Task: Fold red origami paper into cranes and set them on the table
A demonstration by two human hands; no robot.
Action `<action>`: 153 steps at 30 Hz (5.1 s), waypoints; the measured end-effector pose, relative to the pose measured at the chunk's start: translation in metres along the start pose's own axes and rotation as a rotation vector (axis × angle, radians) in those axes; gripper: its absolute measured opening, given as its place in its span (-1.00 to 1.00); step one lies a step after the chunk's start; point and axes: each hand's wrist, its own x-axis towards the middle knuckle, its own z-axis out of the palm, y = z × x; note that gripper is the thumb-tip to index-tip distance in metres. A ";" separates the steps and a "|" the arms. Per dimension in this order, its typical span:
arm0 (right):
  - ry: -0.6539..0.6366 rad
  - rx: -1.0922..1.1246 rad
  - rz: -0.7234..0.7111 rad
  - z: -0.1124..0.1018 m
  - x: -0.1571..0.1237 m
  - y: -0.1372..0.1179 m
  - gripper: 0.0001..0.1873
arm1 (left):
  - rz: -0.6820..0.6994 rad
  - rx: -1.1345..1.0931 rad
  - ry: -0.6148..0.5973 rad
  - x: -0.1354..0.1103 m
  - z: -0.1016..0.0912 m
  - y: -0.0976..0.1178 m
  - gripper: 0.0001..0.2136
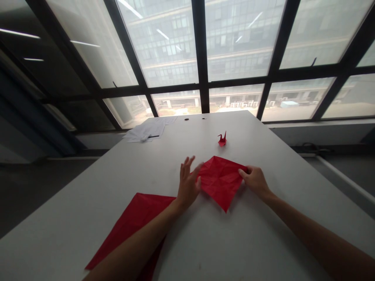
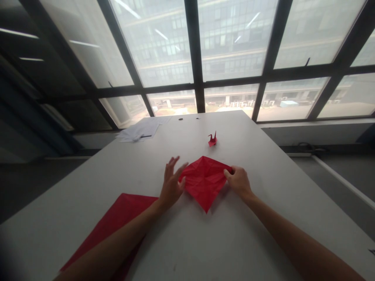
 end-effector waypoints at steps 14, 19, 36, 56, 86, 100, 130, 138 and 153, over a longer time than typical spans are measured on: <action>-0.046 -0.259 0.022 -0.012 0.016 0.014 -0.70 | -0.066 0.248 -0.478 -0.011 0.011 -0.008 -0.61; -0.063 -0.117 0.024 -0.011 0.023 0.021 -0.73 | -0.079 0.240 -0.457 -0.011 0.011 -0.008 -0.59; -0.437 -0.534 -0.543 -0.004 -0.014 -0.008 -0.60 | 0.081 0.164 -0.385 -0.001 -0.002 0.000 -0.67; -0.346 -0.222 -0.533 -0.004 0.003 0.008 -0.80 | -0.087 -0.054 -0.343 -0.001 0.003 -0.016 -0.74; -0.576 -0.325 -0.554 0.000 -0.007 -0.001 -0.51 | 0.086 0.167 -0.642 -0.001 -0.002 -0.025 -0.44; -0.615 -0.214 -0.472 -0.005 -0.003 -0.004 -0.54 | -0.020 0.022 -0.546 0.006 -0.005 -0.026 -0.50; -0.152 -0.084 -0.672 0.001 -0.007 -0.002 -0.85 | 0.026 -0.144 -0.200 0.004 -0.004 -0.024 -0.86; -0.247 -0.256 -0.675 0.003 -0.005 0.008 -0.75 | 0.032 -0.164 -0.218 0.004 -0.002 -0.024 -0.85; -0.308 -0.263 -0.593 0.006 -0.006 0.010 -0.77 | 0.062 0.009 -0.365 0.005 -0.003 -0.020 -0.82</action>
